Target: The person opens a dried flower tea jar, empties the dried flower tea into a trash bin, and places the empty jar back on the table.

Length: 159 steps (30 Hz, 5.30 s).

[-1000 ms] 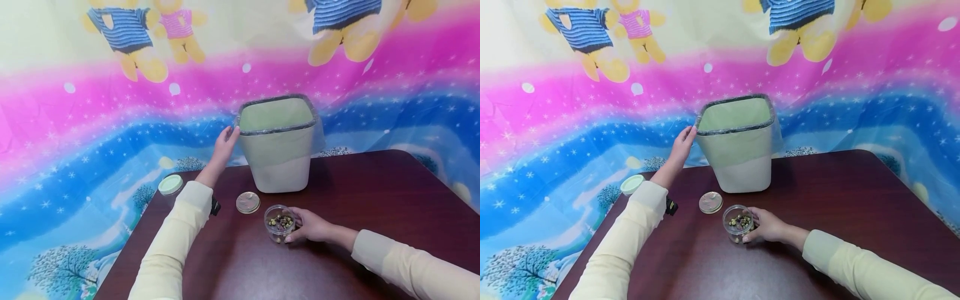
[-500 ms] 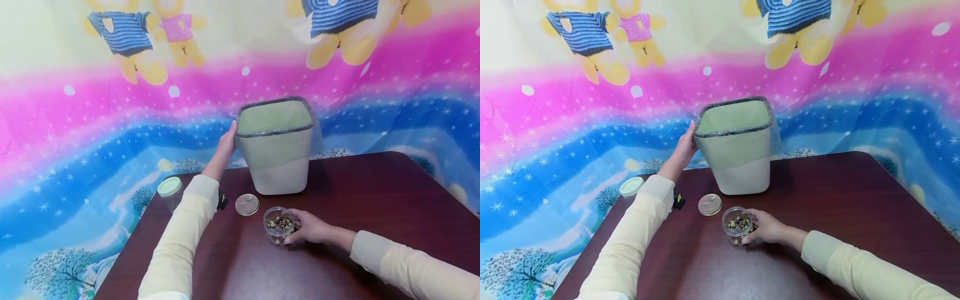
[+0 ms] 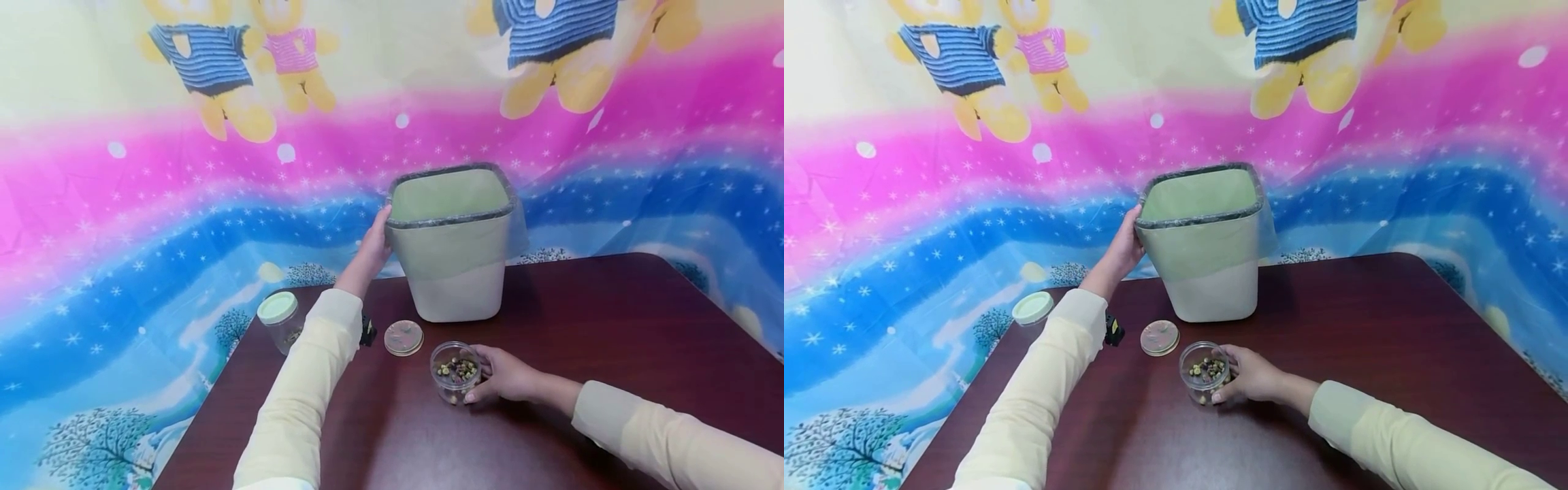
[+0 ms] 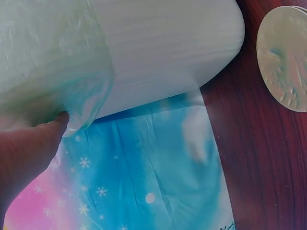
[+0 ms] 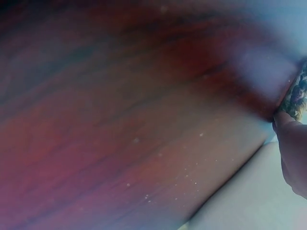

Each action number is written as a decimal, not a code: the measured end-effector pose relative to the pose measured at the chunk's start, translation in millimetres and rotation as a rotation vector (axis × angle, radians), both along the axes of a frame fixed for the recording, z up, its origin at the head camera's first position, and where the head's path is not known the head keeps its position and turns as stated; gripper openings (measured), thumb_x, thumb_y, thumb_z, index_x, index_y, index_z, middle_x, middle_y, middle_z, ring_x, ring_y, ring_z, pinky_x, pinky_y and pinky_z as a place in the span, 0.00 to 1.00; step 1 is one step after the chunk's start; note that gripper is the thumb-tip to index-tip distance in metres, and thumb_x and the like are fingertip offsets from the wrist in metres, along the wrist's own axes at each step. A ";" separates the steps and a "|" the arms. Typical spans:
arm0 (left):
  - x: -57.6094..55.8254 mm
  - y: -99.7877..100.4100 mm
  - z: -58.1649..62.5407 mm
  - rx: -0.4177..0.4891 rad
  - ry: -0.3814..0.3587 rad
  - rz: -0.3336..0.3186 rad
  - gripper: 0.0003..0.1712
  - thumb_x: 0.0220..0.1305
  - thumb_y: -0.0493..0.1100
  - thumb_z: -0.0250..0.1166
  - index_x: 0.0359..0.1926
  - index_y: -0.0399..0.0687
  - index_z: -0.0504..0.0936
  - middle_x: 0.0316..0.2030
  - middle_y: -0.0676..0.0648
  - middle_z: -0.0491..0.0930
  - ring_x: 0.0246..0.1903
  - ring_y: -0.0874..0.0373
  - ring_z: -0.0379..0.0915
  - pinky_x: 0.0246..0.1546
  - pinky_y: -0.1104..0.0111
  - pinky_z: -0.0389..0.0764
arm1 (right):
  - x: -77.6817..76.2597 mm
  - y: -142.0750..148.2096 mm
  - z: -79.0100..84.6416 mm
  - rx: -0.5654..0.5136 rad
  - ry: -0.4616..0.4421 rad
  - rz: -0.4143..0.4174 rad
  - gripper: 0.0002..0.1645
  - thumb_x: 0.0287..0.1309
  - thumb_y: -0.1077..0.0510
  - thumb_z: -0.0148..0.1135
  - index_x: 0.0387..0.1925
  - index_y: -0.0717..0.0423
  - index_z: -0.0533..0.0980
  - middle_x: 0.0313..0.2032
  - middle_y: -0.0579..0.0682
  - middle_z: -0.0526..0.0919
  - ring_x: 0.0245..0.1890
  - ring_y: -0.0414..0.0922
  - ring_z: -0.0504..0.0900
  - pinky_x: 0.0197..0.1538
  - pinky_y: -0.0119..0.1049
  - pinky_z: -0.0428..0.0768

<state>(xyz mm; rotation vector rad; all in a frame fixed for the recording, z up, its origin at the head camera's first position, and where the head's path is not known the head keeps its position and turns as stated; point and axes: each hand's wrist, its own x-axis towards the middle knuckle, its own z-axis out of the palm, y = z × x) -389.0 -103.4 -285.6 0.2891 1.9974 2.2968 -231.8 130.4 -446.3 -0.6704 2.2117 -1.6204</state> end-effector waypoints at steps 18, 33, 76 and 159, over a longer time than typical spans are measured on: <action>-0.9 2.1 -0.2 0.020 -0.011 0.005 0.37 0.73 0.58 0.46 0.76 0.48 0.52 0.74 0.48 0.49 0.72 0.54 0.46 0.68 0.65 0.53 | -1.8 7.1 6.7 -0.020 0.021 -0.020 0.52 0.42 0.67 0.78 0.65 0.78 0.58 0.63 0.72 0.65 0.64 0.66 0.63 0.62 0.49 0.69; -1.5 1.5 -0.8 -0.012 0.008 0.002 0.37 0.73 0.59 0.45 0.75 0.46 0.53 0.75 0.47 0.49 0.72 0.52 0.47 0.68 0.63 0.54 | -7.7 30.5 53.3 0.033 0.116 -0.065 0.52 0.45 0.63 0.77 0.66 0.76 0.58 0.63 0.70 0.66 0.64 0.64 0.64 0.58 0.42 0.73; -1.2 1.8 0.3 -0.015 0.014 0.055 0.37 0.71 0.59 0.47 0.74 0.45 0.58 0.74 0.45 0.51 0.70 0.48 0.52 0.68 0.60 0.56 | -24.8 128.3 229.4 0.500 0.253 -0.403 0.54 0.55 0.39 0.69 0.73 0.59 0.55 0.67 0.69 0.60 0.67 0.67 0.57 0.56 0.67 0.65; 4.9 9.0 0.6 -0.068 0.000 0.195 0.33 0.70 0.56 0.49 0.65 0.37 0.71 0.67 0.44 0.64 0.64 0.51 0.62 0.64 0.58 0.64 | -107.5 35.2 257.7 0.886 1.097 -0.424 0.41 0.56 0.77 0.60 0.70 0.73 0.54 0.68 0.71 0.57 0.70 0.62 0.53 0.66 0.54 0.58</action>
